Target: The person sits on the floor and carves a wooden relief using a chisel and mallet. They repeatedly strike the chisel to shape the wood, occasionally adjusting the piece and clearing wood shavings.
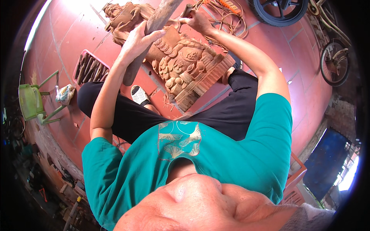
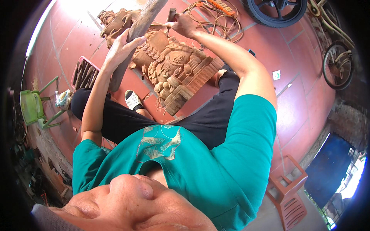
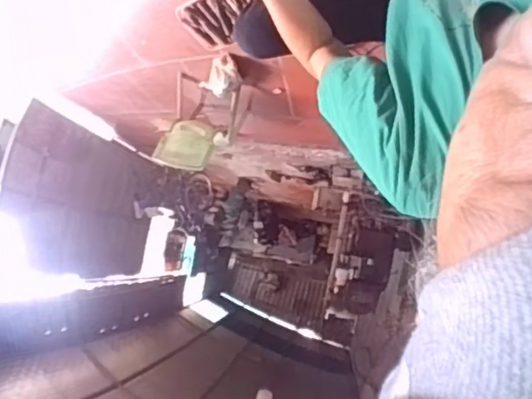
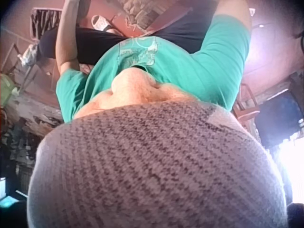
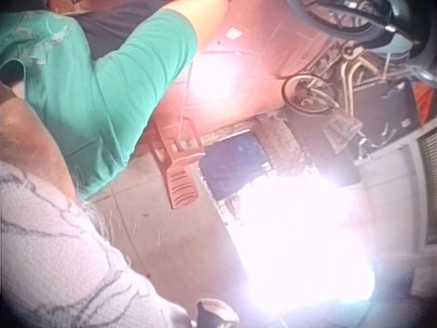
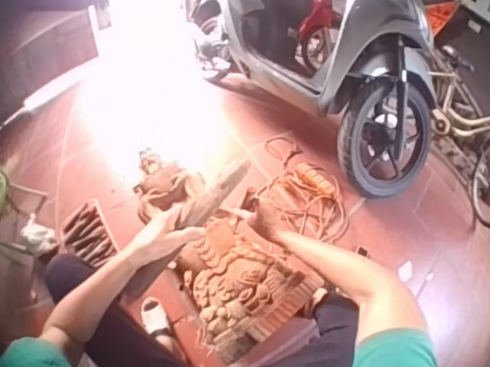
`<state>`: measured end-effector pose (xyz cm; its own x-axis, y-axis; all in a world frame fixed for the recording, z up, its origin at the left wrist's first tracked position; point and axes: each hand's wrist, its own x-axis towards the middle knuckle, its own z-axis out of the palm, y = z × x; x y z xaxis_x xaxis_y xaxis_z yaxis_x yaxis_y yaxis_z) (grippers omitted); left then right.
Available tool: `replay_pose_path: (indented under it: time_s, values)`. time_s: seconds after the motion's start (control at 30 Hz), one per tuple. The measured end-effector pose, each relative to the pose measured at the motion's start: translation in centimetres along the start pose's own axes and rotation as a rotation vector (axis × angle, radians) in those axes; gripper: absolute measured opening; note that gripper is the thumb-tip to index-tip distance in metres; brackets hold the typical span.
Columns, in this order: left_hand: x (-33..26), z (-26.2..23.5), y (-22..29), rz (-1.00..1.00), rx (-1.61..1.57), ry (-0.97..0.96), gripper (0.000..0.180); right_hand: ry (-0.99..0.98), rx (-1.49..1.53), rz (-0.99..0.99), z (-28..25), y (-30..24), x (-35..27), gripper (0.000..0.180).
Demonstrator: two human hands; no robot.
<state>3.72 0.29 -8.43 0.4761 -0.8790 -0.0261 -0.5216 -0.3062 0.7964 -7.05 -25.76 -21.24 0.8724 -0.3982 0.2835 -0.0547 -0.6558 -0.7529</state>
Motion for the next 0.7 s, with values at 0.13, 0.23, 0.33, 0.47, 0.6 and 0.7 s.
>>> replay_pose_path:
  time_s: [0.13,0.23,0.33,0.47,0.6,0.7]
  values:
    - [-0.1,0.0,0.6,-0.012,-0.032,0.037,0.062,-0.030,0.056,-0.014,0.1,0.7,0.0,0.033]
    - [-0.3,-0.2,1.1,-0.004,-0.032,0.073,0.063,-0.057,0.069,0.062,0.1,0.3,-0.2,0.033]
    - [-0.3,0.1,0.7,0.019,0.015,0.114,0.067,-0.085,0.031,0.135,0.2,-0.5,-0.2,0.034]
    - [0.8,0.7,-1.1,0.029,0.151,-0.006,0.068,-0.074,-0.095,0.052,0.7,-0.3,0.1,0.036]
    - [0.5,0.8,-1.4,0.047,0.202,0.042,0.072,-0.149,-0.094,0.048,0.1,-1.2,0.3,0.035]
    - [0.0,0.8,0.7,0.027,0.084,0.088,0.069,-0.103,0.077,0.030,-0.3,-1.8,-0.4,0.034]
